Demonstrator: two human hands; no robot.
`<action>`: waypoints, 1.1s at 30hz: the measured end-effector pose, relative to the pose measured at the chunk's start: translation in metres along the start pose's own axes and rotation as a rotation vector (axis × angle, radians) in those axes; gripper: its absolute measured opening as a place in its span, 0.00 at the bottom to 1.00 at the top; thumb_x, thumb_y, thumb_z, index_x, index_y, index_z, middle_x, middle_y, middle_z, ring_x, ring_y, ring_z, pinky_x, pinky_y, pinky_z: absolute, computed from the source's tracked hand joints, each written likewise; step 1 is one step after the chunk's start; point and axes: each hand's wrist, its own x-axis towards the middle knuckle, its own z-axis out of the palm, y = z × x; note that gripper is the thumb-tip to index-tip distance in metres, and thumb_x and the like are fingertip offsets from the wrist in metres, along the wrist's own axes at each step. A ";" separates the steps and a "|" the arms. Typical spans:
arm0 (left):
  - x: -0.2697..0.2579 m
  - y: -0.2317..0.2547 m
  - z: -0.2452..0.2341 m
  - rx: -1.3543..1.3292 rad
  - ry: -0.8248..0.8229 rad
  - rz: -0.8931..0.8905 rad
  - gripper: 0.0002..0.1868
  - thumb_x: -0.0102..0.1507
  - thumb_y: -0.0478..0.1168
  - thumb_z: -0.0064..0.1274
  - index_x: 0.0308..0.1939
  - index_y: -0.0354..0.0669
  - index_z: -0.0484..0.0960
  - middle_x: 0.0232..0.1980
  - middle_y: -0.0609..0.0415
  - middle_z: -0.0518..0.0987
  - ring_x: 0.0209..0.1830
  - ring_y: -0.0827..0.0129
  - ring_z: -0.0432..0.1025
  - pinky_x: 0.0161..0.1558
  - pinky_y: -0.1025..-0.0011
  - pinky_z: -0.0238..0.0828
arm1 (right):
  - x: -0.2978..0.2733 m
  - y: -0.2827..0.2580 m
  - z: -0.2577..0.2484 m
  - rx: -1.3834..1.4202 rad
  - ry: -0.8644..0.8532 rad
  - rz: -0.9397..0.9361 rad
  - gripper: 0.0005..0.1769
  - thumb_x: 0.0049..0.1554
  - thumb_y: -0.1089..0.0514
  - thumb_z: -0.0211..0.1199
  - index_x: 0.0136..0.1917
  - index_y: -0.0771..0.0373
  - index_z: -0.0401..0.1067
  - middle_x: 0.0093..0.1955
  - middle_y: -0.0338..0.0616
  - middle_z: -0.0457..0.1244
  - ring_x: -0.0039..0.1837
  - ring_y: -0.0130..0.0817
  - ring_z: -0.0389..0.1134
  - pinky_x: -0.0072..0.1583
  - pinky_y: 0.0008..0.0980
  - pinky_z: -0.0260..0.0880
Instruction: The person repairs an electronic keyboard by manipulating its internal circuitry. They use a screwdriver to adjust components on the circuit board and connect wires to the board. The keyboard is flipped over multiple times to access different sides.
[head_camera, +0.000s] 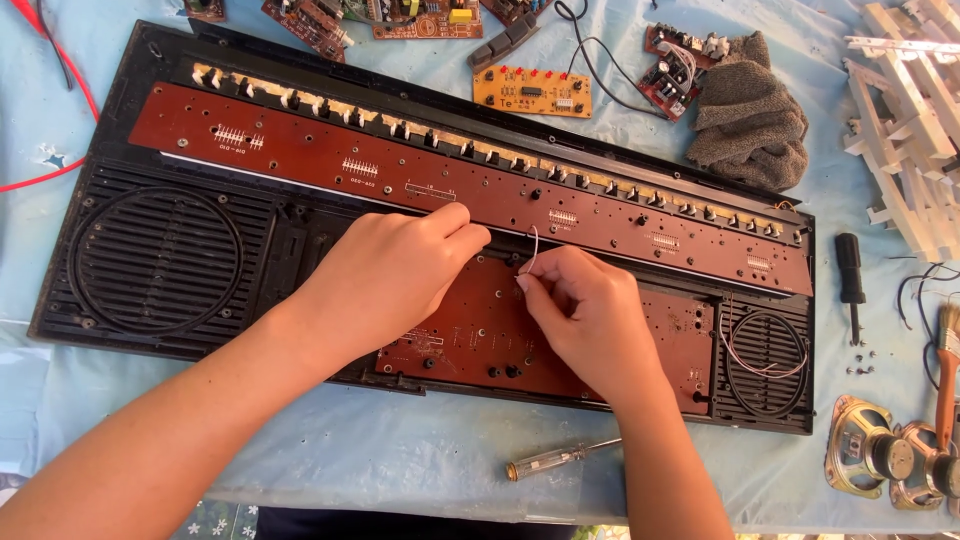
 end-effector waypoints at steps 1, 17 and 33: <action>0.001 0.000 -0.001 0.001 0.003 -0.002 0.05 0.61 0.27 0.55 0.37 0.41 0.81 0.34 0.56 0.75 0.20 0.58 0.76 0.23 0.67 0.74 | -0.001 0.002 0.002 -0.063 0.006 -0.042 0.02 0.55 0.64 0.67 0.44 0.63 0.75 0.32 0.46 0.66 0.28 0.39 0.66 0.34 0.33 0.68; 0.003 0.003 -0.003 0.007 -0.007 -0.019 0.05 0.65 0.30 0.52 0.40 0.44 0.81 0.34 0.58 0.76 0.21 0.59 0.77 0.24 0.68 0.74 | -0.001 0.000 -0.002 -0.128 -0.021 -0.108 0.06 0.56 0.64 0.65 0.46 0.65 0.70 0.30 0.47 0.62 0.28 0.43 0.67 0.34 0.36 0.69; 0.000 0.003 -0.006 0.031 -0.024 -0.008 0.07 0.70 0.35 0.47 0.42 0.46 0.81 0.32 0.59 0.76 0.20 0.63 0.75 0.24 0.69 0.73 | -0.003 0.023 -0.037 0.017 0.213 -0.304 0.02 0.57 0.62 0.66 0.44 0.58 0.79 0.30 0.40 0.64 0.26 0.31 0.59 0.33 0.28 0.62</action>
